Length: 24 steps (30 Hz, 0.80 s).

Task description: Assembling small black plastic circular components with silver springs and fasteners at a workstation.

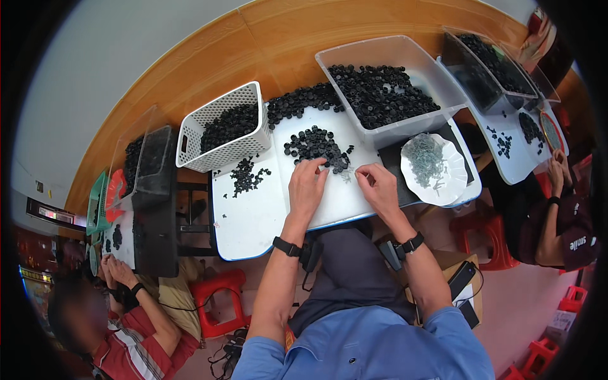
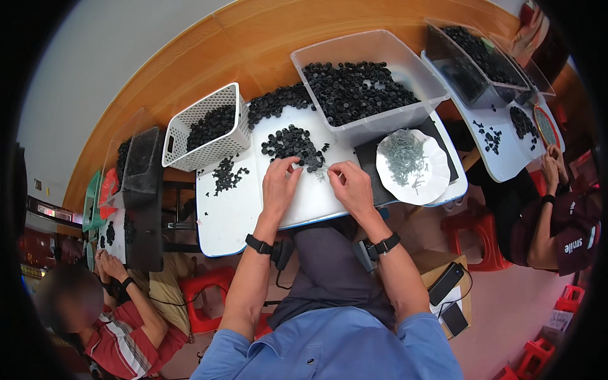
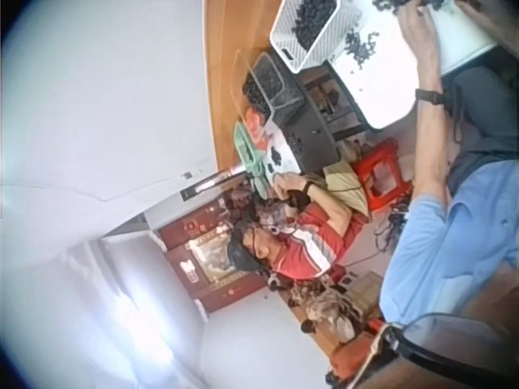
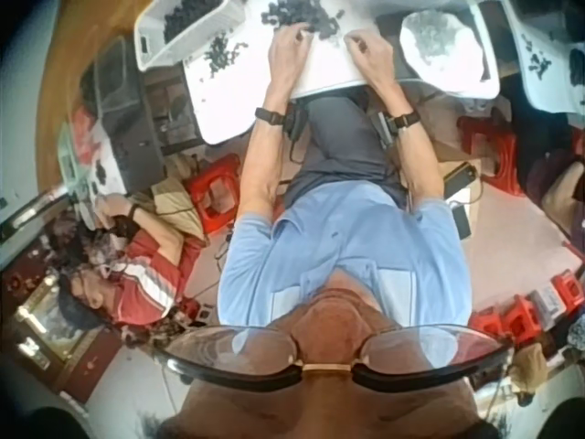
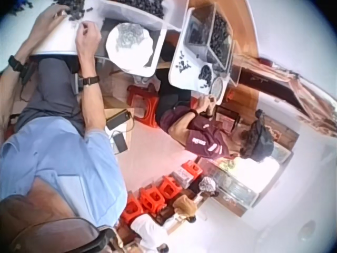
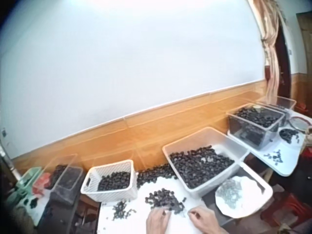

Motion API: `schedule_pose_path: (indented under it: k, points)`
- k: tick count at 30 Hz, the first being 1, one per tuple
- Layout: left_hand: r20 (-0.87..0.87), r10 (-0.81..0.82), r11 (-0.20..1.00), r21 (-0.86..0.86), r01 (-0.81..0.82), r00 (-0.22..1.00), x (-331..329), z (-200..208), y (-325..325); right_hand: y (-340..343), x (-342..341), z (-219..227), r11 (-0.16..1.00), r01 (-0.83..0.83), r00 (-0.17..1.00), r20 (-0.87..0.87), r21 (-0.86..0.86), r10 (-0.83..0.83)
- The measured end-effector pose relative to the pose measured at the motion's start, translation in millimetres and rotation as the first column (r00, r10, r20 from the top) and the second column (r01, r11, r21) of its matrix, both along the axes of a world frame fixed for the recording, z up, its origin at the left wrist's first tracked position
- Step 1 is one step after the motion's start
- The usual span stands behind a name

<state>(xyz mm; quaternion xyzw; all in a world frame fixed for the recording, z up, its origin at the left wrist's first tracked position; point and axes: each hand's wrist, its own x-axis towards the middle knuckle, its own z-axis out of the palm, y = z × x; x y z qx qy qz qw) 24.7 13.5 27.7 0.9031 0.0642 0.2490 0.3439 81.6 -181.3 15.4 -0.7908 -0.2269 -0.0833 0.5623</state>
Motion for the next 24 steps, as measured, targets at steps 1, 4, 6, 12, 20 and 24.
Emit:
schedule_pose_path:
  k: [1,4,6,12,20,24]
  points:
    - [-0.004,-0.007,0.999,0.054,0.007,1.000,4,2,0,0,0,0,1.000,0.008,1.000,0.004,-0.007,-0.008]
    - [-0.014,-0.013,0.991,0.132,0.015,1.000,10,-1,5,1,-2,-1,1.000,0.000,1.000,0.016,-0.005,0.000]
    - [-0.023,-0.011,0.988,0.156,0.014,1.000,11,-3,8,2,-1,-2,1.000,-0.003,1.000,0.026,0.006,0.003]
    - [-0.032,-0.032,0.988,0.151,0.037,0.999,4,-1,4,-2,0,-4,1.000,-0.010,1.000,0.021,0.015,0.010]
    - [-0.089,-0.031,0.999,0.005,0.031,0.996,-9,-13,5,0,0,0,0.999,-0.048,0.999,0.021,-0.006,0.048]
    - [-0.002,-0.001,0.996,-0.091,0.001,1.000,-12,-18,-13,-1,6,-4,0.998,-0.061,0.997,-0.054,0.021,0.062]
